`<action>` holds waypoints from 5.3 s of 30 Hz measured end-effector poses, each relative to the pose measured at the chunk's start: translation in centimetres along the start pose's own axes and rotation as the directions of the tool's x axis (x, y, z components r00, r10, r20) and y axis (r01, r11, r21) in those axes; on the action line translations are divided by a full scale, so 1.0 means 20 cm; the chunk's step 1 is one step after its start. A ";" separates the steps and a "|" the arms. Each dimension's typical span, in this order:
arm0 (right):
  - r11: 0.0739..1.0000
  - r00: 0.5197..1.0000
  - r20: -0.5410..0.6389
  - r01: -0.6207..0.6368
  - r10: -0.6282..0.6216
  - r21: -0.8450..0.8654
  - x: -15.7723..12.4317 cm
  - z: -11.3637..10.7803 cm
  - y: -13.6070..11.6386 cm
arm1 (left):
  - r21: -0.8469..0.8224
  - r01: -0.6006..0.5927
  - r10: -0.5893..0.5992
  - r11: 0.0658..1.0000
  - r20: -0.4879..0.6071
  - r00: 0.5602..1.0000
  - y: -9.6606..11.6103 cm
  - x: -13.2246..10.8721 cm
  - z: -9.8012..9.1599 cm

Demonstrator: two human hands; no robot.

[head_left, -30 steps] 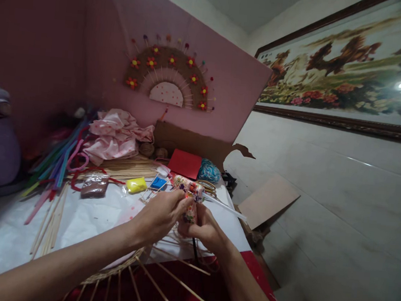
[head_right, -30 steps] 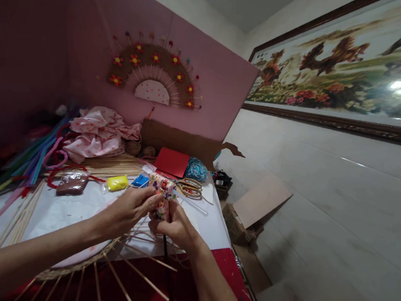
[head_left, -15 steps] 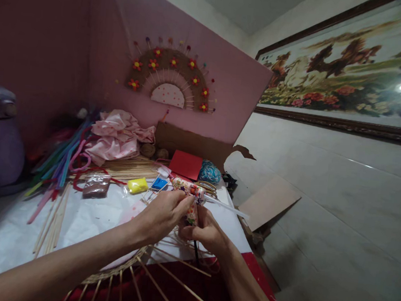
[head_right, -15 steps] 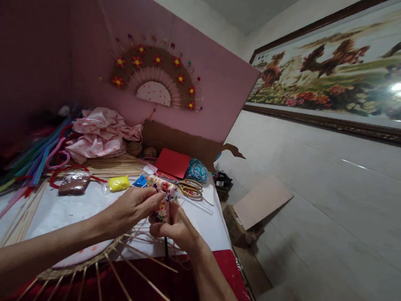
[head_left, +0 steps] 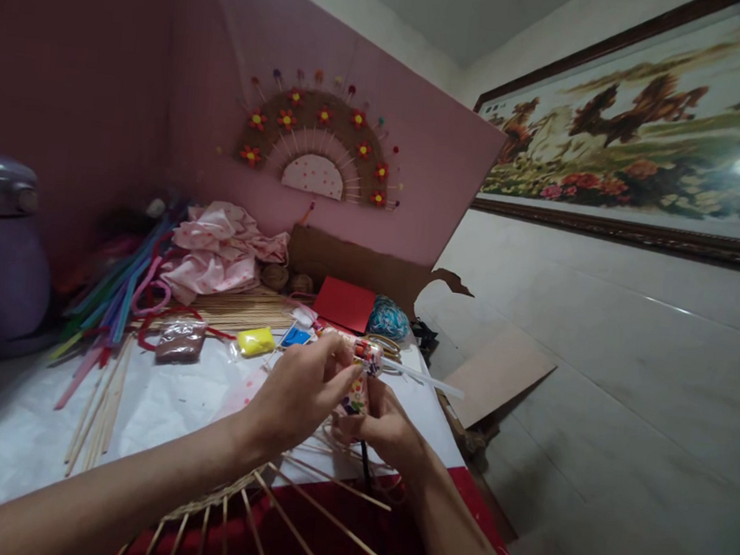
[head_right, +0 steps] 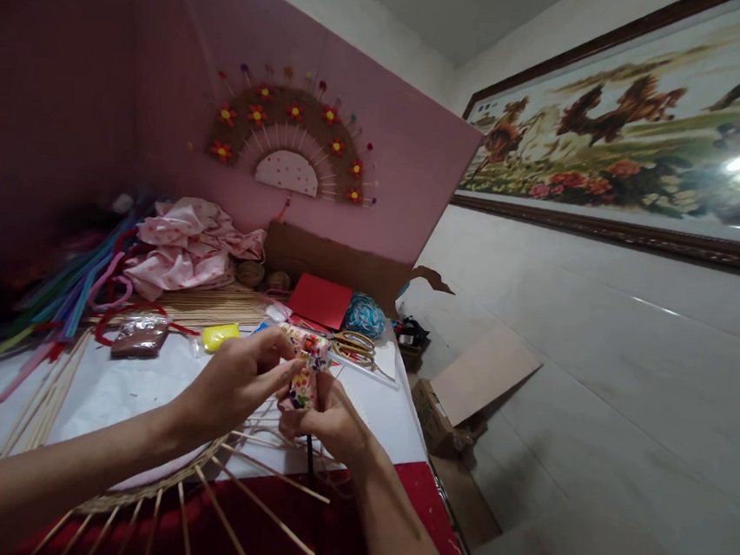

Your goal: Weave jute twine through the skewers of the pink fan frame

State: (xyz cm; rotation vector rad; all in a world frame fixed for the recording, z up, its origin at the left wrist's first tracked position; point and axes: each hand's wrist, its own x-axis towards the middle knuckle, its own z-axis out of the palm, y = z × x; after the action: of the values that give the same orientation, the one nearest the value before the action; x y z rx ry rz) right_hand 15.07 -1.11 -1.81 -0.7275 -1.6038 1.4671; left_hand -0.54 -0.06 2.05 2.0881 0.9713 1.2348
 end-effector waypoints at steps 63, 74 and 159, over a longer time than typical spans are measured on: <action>0.993 1.000 -0.007 -0.021 0.020 -0.120 -0.02 0.02 -0.06 | 0.321 -0.220 0.235 0.921 -0.007 0.972 -0.06 -0.02 0.05; 1.000 1.000 0.001 -0.015 0.015 0.023 -0.01 0.00 -0.03 | 0.236 -0.192 0.224 0.953 -0.117 0.968 -0.05 -0.02 0.03; 1.000 1.000 -0.021 -0.015 0.014 -0.025 0.01 -0.01 -0.01 | 0.029 0.010 -0.014 1.000 0.118 0.993 -0.08 0.04 0.01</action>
State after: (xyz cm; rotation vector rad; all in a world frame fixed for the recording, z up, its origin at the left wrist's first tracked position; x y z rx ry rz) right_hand 15.12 -0.98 -1.63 -0.7677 -1.6073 1.4474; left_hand -0.69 1.52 1.13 2.1474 0.9514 1.0837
